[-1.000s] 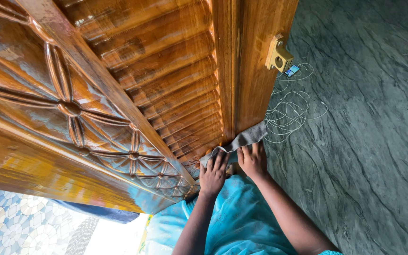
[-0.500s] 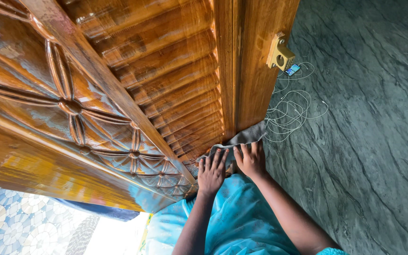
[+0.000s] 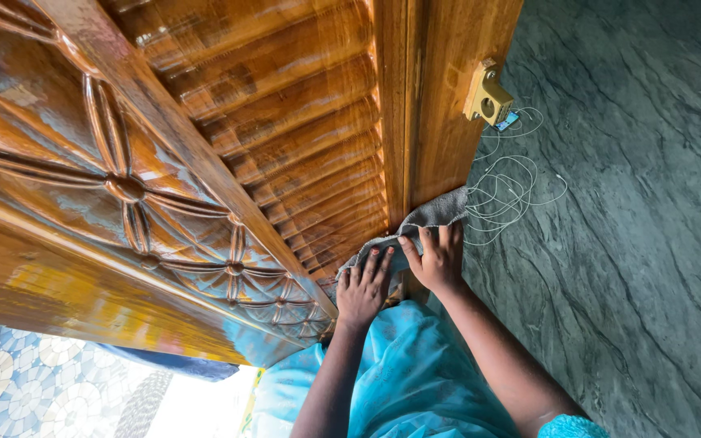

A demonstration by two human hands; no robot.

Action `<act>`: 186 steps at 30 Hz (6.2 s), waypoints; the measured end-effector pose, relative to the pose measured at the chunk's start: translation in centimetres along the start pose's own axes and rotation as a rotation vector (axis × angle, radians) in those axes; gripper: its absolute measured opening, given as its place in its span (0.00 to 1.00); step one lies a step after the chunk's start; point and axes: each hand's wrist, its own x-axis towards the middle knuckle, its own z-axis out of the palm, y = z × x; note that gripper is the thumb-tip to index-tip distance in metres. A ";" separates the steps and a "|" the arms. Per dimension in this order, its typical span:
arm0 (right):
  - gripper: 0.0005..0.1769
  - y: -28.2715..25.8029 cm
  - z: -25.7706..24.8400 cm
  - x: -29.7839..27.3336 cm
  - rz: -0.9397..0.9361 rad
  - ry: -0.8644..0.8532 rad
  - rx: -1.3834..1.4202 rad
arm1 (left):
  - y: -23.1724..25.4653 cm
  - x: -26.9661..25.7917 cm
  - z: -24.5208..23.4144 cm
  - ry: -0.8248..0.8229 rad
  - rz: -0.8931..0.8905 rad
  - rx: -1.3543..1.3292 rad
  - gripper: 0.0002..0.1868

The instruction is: The person wipes the surface of a wooden door with a gray cloth, moving methodically across the carved panels and flat areas. The camera remains focused on the hands and the door throughout the task.

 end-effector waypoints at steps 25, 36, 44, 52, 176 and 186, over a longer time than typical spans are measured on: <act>0.24 0.3 1.6 -4.3 0.129 -0.091 0.061 | 1.3 -3.0 2.6 -0.213 0.012 0.011 0.36; 0.27 -1.9 0.2 -3.2 0.081 -0.084 0.046 | 0.6 -4.8 4.4 -0.200 0.031 -0.048 0.30; 0.25 -3.5 1.2 -4.6 -0.045 -0.084 0.034 | -2.3 -7.3 3.4 -0.091 -0.031 0.018 0.25; 0.19 -8.5 3.1 -6.1 -0.151 -0.135 -0.057 | -6.3 -11.5 1.5 0.012 -0.056 0.050 0.20; 0.35 2.2 5.7 -9.1 -0.269 -0.172 -0.025 | -2.4 -0.9 -1.5 -0.086 0.126 0.045 0.35; 0.43 7.2 2.7 -6.5 -0.033 -0.206 -0.086 | 2.5 4.6 -1.4 -0.182 0.296 0.043 0.38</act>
